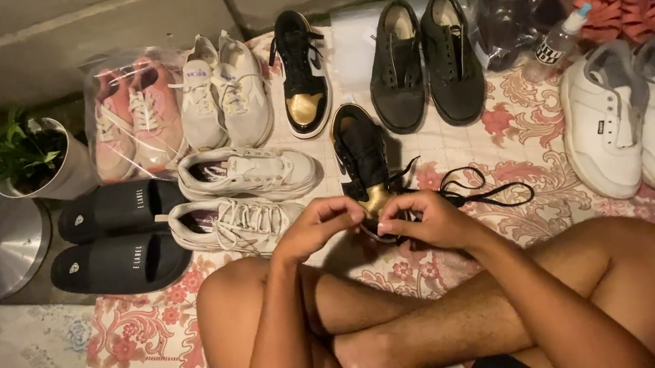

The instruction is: The person sits on a rug and laces a black and gold sneaker. They thread the black laces through the eyelets, pull them tight, and tie a knot. Other shoes are arranged on the floor around them.

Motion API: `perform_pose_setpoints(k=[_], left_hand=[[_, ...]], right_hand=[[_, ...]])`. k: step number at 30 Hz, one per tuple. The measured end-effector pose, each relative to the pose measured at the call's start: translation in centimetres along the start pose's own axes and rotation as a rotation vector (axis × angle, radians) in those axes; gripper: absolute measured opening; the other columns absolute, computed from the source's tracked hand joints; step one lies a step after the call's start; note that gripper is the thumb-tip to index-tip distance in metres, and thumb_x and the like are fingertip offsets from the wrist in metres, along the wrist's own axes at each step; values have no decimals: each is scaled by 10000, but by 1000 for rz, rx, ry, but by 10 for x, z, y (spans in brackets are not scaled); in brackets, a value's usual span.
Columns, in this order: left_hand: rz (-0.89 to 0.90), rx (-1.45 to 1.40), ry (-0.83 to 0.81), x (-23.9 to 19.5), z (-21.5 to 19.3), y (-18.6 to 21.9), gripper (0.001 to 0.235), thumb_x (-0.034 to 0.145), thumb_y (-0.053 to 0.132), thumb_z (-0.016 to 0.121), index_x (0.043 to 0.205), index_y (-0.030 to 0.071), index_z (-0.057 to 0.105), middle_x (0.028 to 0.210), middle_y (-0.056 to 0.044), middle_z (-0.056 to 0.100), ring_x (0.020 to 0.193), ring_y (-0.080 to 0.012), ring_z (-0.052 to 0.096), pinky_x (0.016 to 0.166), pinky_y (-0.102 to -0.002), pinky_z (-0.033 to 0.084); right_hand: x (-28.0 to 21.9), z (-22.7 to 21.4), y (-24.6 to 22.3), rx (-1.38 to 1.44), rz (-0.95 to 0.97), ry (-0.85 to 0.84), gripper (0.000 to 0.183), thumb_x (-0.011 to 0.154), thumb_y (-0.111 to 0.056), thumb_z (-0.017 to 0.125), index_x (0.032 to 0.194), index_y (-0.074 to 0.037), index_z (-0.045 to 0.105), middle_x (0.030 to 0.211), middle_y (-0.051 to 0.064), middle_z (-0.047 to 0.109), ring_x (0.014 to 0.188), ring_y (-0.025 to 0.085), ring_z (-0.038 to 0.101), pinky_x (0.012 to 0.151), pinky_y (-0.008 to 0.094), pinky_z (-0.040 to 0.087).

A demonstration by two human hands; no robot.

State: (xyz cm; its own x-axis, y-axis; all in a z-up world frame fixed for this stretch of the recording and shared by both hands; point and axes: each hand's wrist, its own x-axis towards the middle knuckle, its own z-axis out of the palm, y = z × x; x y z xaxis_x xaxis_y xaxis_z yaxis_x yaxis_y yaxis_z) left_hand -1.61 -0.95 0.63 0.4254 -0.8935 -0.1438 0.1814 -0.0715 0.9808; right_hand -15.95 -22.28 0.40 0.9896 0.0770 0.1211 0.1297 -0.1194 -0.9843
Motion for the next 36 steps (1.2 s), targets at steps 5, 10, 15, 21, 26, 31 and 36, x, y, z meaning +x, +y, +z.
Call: perform_pose_setpoints(k=[5,10,15,21,26,31,36], left_hand=[[168,339,193,-6,4,17,397,803,3,645,1177,95,738,1043,-87,680,958,-199,624,879,-344,529],[309,853,281,-17,24,21,429,739,110,790,1162,164,746,1020,-95,611,942,-299,619,854,-427,521],[648,1319,365,-10,50,15,234,852,188,752,1083,158,724,879,-33,608,761,-211,625,729,-320,531],[629,1329,386,0,48,-13,127,899,178,737,1024,154,729,858,-26,595,700,-209,633,651,-320,527],[563,1317,385,-4,58,-8,186,881,121,716,1066,123,701,882,-73,621,709,-273,676,658,-357,560],[522,1281,411,-4,63,-14,178,886,111,698,1062,133,695,856,-57,626,677,-271,697,625,-349,574],[300,809,540,-2,69,-1,207,842,15,737,1032,97,749,824,-116,730,747,-336,746,684,-382,603]], right_hand=[[-1,-6,2,11,19,14,120,924,-139,758,899,-23,775,880,64,781,857,151,668,850,353,527],[-6,-2,-17,24,62,19,124,921,-129,754,904,-9,781,870,83,790,836,166,684,836,369,538],[4,-4,14,-71,70,119,49,867,-96,788,841,-57,777,742,29,750,753,110,643,766,307,536],[6,-2,28,-129,57,171,124,844,-173,849,784,-91,779,669,-22,731,693,64,622,711,267,535],[7,1,25,-147,104,224,58,791,-124,825,780,-88,780,626,22,712,659,86,597,674,270,518],[9,1,29,-146,115,220,83,790,-149,842,756,-101,784,585,3,697,622,61,577,632,235,499],[8,5,10,-97,165,268,45,795,-80,756,808,-92,798,624,38,732,611,91,601,635,250,514]])
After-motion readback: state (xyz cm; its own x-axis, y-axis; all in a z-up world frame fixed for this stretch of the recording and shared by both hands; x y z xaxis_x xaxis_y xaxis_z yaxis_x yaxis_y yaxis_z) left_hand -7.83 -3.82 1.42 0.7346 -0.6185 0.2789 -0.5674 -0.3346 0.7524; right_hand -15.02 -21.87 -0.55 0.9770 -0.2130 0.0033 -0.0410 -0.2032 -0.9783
